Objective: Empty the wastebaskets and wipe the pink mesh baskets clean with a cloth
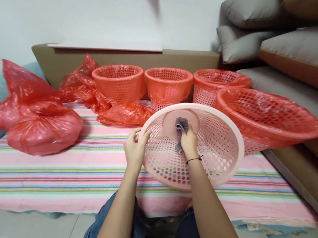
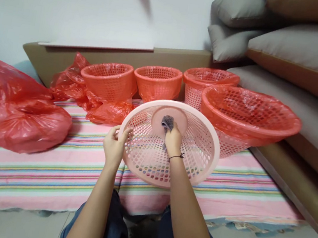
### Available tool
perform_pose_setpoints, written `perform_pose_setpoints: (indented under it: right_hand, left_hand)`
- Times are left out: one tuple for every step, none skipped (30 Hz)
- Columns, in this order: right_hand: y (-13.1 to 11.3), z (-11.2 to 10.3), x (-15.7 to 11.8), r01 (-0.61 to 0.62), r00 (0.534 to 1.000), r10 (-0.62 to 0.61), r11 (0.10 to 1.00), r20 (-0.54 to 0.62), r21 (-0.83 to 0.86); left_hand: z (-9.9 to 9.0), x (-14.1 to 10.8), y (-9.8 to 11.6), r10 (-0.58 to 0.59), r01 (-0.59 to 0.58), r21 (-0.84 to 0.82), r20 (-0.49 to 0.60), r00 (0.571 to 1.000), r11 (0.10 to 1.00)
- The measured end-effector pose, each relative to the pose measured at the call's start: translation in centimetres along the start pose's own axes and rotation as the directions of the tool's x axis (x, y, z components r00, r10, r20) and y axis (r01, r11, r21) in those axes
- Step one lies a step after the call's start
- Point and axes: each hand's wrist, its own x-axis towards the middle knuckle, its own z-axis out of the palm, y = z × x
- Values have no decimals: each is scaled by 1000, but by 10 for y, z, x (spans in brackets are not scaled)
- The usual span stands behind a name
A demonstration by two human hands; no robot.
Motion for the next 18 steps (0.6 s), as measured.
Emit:
perform_pose_setpoints:
  right_hand:
    - [2, 3, 0, 16, 999, -15, 1000, 30, -12]
    - [4, 6, 0, 38, 998, -36, 999, 57, -23]
    - [5, 9, 0, 62, 996, -60, 997, 73, -38]
    - [5, 12, -1, 86, 994, -82, 995, 71, -59]
    - [4, 14, -2, 109, 993, -105, 990, 50, -86]
    - [3, 16, -2, 130, 991, -129, 985, 18, -117]
    - [3, 17, -3, 152, 988, -156, 977, -16, -151]
    - [2, 18, -3, 175, 982, -186, 967, -44, -184]
    - [3, 19, -3, 197, 975, -214, 956, -57, -218]
    - [4, 20, -3, 213, 971, -234, 944, -55, -254]
    - [6, 21, -4, 218, 970, -240, 932, -41, -289]
    - [9, 24, -4, 210, 973, -229, 924, -23, -319]
    - [13, 27, -4, 190, 979, -204, 922, -6, -337]
    - [18, 31, -5, 159, 986, -165, 927, 10, -339]
    - [22, 35, -6, 120, 993, -119, 939, 23, -323]
    - [26, 39, -6, 77, 997, -69, 954, 37, -289]
    - [30, 42, -7, 37, 998, -24, 970, 58, -240]
    - [33, 46, -8, 6, 996, 11, 984, 89, -180]
  left_hand:
    - [0, 0, 0, 4, -3, -30, 17, 1000, 1000]
    - [1, 0, 1, 19, -18, -48, 26, 999, 999]
    - [1, 1, 1, 39, -38, -55, 28, 999, 998]
    - [1, 1, 1, 59, -58, -53, 24, 998, 997]
    - [2, 2, 1, 73, -71, -47, 21, 997, 996]
    - [2, 3, 1, 78, -77, -40, 23, 997, 996]
    - [2, 5, 0, 77, -76, -35, 30, 997, 996]
    - [2, 6, -1, 72, -71, -33, 40, 997, 997]
    - [2, 8, -2, 68, -66, -37, 55, 996, 997]
    - [2, 9, -4, 67, -64, -45, 75, 995, 997]
    - [2, 10, -5, 69, -64, -57, 99, 993, 996]
    - [1, 11, -5, 73, -65, -67, 124, 990, 996]
    - [1, 11, -6, 77, -67, -73, 146, 986, 995]
    - [1, 11, -6, 79, -68, -75, 164, 983, 995]
    - [0, 12, -7, 82, -69, -75, 177, 981, 995]
    - [0, 12, -7, 82, -69, -75, 187, 979, 995]
    - [-1, 12, -8, 81, -67, -75, 194, 978, 995]
    - [-2, 12, -9, 78, -64, -75, 202, 976, 995]
